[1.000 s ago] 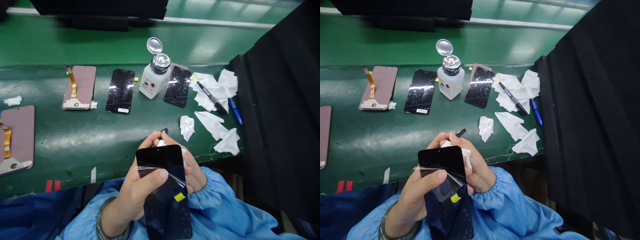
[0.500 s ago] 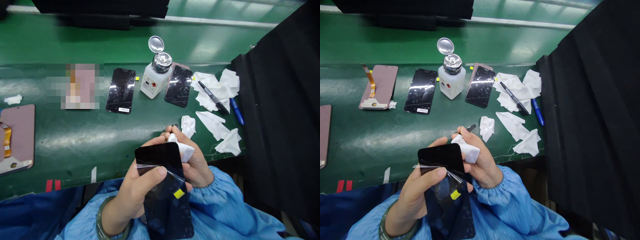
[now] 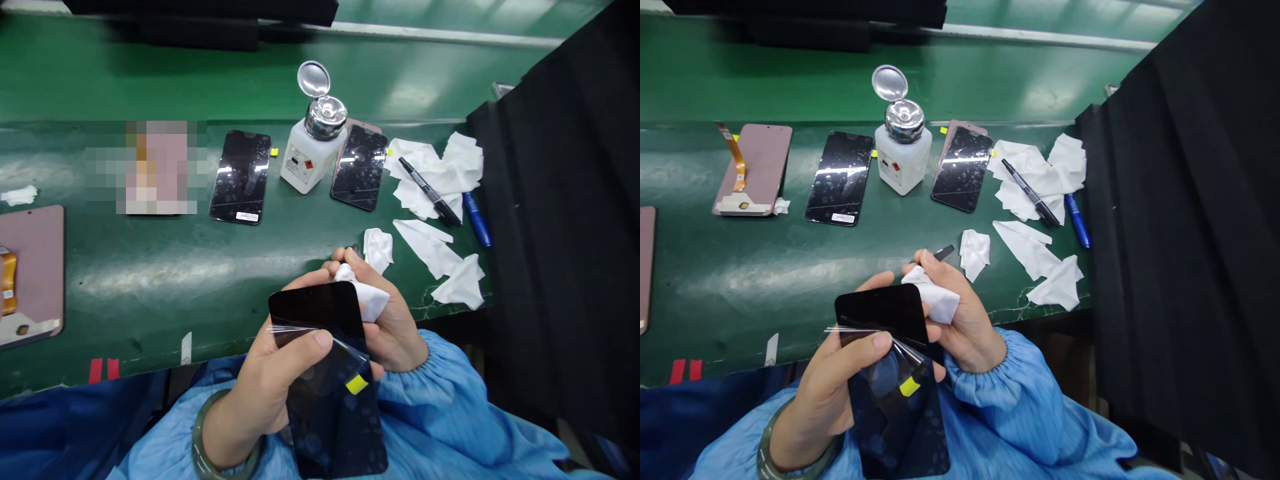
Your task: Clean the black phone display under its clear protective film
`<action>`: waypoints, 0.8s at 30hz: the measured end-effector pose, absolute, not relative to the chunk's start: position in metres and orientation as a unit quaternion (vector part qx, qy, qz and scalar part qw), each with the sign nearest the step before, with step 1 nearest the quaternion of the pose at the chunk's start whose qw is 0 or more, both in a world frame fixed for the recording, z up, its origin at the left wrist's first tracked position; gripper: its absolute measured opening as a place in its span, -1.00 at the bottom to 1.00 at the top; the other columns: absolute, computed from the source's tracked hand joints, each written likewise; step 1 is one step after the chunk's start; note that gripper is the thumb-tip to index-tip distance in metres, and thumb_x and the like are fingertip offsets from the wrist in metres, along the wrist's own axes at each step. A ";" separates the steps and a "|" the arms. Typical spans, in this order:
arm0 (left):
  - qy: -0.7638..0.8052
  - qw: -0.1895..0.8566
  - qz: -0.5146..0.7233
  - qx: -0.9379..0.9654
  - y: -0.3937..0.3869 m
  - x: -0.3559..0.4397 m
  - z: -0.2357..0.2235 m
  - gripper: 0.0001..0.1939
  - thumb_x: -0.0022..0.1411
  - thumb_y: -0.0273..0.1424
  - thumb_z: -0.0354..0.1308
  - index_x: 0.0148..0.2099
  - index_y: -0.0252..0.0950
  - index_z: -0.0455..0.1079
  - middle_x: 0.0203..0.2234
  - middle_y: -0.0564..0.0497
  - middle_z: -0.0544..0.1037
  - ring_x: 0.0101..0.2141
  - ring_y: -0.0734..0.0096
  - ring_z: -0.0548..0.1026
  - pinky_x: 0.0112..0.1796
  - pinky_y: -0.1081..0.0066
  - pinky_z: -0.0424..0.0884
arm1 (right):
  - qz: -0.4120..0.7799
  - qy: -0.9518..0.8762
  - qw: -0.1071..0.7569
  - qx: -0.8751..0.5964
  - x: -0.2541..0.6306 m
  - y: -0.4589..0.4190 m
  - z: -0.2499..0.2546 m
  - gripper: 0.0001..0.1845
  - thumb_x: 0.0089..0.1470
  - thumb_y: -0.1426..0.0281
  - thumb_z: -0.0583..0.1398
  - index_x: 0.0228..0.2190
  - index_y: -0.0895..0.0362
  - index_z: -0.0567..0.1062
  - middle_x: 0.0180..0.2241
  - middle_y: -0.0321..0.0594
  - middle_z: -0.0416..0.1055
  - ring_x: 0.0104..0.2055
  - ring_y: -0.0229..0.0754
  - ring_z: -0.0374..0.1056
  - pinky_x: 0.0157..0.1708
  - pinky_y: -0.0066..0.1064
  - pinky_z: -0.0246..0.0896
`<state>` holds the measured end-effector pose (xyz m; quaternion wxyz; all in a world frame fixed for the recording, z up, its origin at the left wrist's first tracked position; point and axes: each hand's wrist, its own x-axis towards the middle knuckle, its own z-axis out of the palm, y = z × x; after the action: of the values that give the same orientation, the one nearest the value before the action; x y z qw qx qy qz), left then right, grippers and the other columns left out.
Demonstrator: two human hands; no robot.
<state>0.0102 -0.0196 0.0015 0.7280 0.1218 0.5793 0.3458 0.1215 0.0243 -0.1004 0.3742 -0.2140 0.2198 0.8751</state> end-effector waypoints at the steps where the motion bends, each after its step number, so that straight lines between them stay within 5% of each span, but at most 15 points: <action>1: 0.581 0.732 0.336 0.116 -0.019 0.010 0.004 -0.38 0.28 -0.31 0.34 0.34 -0.08 0.30 0.21 -0.10 0.51 -0.09 0.06 0.69 -0.04 0.13 0.65 | 0.875 0.215 0.378 -0.214 0.122 0.024 -0.101 -0.60 -0.27 0.26 0.62 -0.42 0.05 0.59 -0.49 -0.47 0.57 -0.62 -0.41 0.36 -0.65 -0.62 0.35; 8: 0.564 0.743 0.337 0.128 -0.021 0.007 -0.004 -0.37 0.33 -0.31 0.31 0.38 -0.04 0.25 -0.01 -0.02 0.65 -0.16 0.17 0.70 -0.11 0.22 0.67 | 0.866 0.139 0.417 -0.241 0.127 0.028 -0.105 -0.56 -0.26 0.22 0.61 -0.43 0.04 0.53 -0.49 -0.48 0.52 -0.66 -0.43 0.22 -0.70 -0.62 0.25; 13: 0.607 0.701 0.299 0.225 -0.013 0.005 0.029 -0.64 0.41 -0.25 0.17 0.17 -0.24 0.52 -0.06 -0.14 0.68 -0.19 0.05 0.70 -0.15 0.13 0.68 | 0.816 0.026 0.497 -0.293 0.145 0.037 -0.112 -0.60 -0.13 0.15 0.54 -0.47 0.01 0.46 -0.55 -0.44 0.30 -0.63 -0.37 -0.04 -0.76 -0.56 -0.01; 18: 0.659 0.343 0.191 0.642 0.004 0.002 0.083 -0.69 0.41 -0.35 0.16 0.15 -0.11 0.50 0.03 -0.04 0.65 -0.12 0.05 0.66 -0.10 0.10 0.67 | 0.759 -0.066 0.558 -0.330 0.173 0.045 -0.116 -0.63 0.02 0.16 0.44 -0.53 -0.02 0.39 -0.59 -0.43 0.02 -0.59 -0.28 -0.25 -0.75 -0.46 -0.27; 21: 0.572 0.146 0.088 0.802 0.013 -0.006 0.067 -0.71 0.37 -0.45 0.15 0.11 -0.14 0.45 0.19 -0.06 0.54 0.08 0.04 0.56 0.10 0.07 0.56 | 0.747 -0.062 0.566 -0.343 0.180 0.042 -0.116 -0.61 -0.06 0.07 0.49 -0.50 -0.05 0.43 -0.59 -0.40 0.12 -0.60 -0.28 -0.13 -0.74 -0.43 -0.20; 24: 0.478 0.018 -0.043 0.877 0.016 -0.019 0.027 -0.72 0.39 -0.58 -0.01 0.04 -0.30 0.42 0.12 -0.26 0.56 0.10 0.02 0.55 0.09 0.03 0.50 | 0.752 -0.061 0.551 -0.357 0.174 0.034 -0.116 -0.53 -0.18 0.04 0.55 -0.50 -0.02 0.45 -0.54 -0.37 0.31 -0.59 -0.31 0.11 -0.71 -0.48 0.01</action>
<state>-0.0189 0.0156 0.0270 0.0177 0.8771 0.4781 -0.0434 0.1744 0.0340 -0.1158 0.5511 -0.3568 -0.0614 0.7518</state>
